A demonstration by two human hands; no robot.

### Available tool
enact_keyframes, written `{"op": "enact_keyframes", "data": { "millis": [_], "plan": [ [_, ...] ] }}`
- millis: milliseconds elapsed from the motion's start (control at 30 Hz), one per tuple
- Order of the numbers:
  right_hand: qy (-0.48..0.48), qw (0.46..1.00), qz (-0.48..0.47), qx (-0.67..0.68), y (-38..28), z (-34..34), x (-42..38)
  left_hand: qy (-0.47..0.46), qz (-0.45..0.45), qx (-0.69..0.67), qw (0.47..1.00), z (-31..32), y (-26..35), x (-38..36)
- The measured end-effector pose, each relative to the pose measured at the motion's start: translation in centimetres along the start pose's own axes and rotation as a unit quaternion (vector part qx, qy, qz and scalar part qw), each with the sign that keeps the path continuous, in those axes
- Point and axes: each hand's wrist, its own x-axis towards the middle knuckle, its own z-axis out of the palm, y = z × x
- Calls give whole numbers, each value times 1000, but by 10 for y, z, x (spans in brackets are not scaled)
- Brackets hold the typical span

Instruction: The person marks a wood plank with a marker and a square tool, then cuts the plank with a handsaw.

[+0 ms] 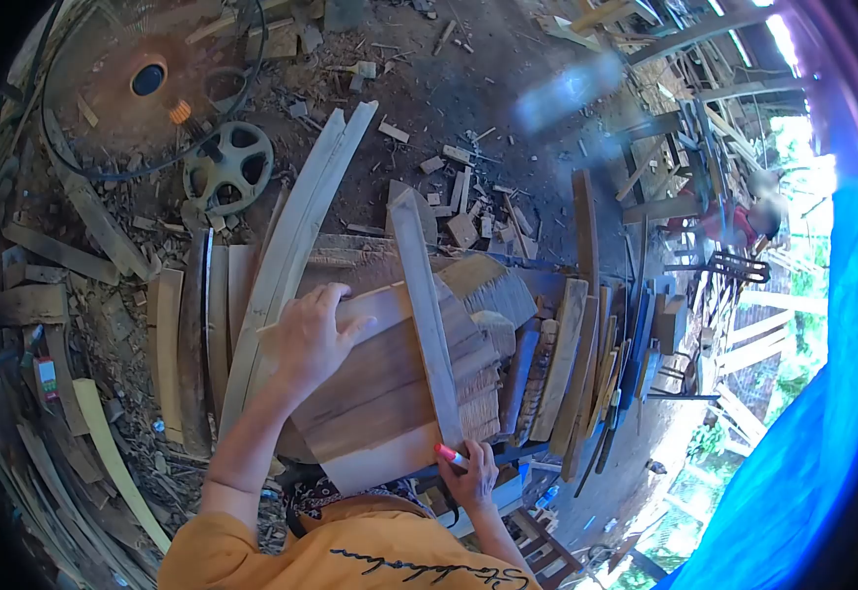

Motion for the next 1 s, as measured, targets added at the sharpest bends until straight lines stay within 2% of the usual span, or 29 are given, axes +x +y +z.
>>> {"op": "enact_keyframes", "data": {
  "millis": [167, 233, 567, 667, 733, 833, 867, 933, 1000],
  "plan": [
    [-34, 999, 10, 8, 1, -3, 4, 33, 0, -36, 999, -3, 3, 1],
    [-44, 999, -15, 16, 3, -2, 7, 39, 26, -33, 998, -2, 2, 2],
    [-42, 998, -47, 19, 18, 4, 1, 21, 27, -35, 999, 3, -2, 4],
    [-33, 997, -74, 8, 19, 3, -1, 51, 48, -27, 997, 2, -1, 4],
    [-24, 995, -92, 0, 16, 3, -4, 121, 72, -35, 989, 1, 1, 2],
    [-30, 995, -92, 17, 4, 2, -7, 126, 97, -91, 983, 10, 13, -9],
    [-40, 994, -96, 18, -3, 1, -3, 123, 106, -89, 983, 12, 19, -13],
    [-52, 995, -78, 20, -6, 4, -6, 61, 102, -26, 993, 18, 28, -19],
    [-30, 997, -67, 24, -6, 7, -8, 40, 112, -3, 993, 24, 27, -21]
  ]
}}
